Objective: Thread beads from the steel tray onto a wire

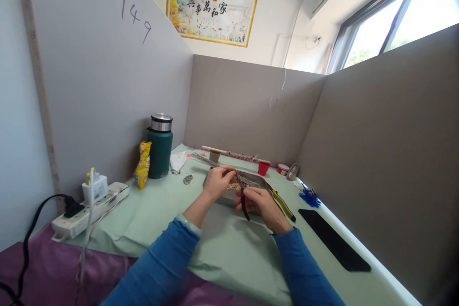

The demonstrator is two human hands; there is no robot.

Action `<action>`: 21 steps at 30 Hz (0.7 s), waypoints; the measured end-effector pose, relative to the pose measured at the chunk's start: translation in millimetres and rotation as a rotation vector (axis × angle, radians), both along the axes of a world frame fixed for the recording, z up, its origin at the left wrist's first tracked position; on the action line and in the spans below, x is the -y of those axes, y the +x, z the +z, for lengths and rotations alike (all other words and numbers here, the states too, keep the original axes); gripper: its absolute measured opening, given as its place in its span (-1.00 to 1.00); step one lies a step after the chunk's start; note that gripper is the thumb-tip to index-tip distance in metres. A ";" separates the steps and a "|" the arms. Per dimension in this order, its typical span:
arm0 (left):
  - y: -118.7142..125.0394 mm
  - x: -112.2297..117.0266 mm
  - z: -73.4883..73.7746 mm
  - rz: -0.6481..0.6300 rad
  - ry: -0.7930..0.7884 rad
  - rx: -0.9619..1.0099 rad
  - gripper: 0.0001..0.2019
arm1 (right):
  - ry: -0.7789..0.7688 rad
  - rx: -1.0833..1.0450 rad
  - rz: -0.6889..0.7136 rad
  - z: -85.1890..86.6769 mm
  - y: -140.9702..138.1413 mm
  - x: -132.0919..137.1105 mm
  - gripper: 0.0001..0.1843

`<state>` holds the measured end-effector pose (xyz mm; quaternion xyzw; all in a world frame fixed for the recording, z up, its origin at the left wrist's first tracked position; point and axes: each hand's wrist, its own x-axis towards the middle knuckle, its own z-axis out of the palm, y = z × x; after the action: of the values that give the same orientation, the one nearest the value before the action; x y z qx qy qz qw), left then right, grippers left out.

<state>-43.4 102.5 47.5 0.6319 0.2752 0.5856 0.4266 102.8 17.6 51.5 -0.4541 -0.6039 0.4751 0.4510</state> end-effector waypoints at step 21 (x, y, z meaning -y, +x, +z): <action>-8.3 5.1 5.9 -0.298 -0.185 0.215 -0.77 | 0.356 0.244 -0.104 -7.5 -3.4 -2.0 -0.72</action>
<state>-51.8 97.4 53.4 0.5576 0.1841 0.5522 0.5918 99.4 19.7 44.0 -0.4519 -0.7041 0.2785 0.4716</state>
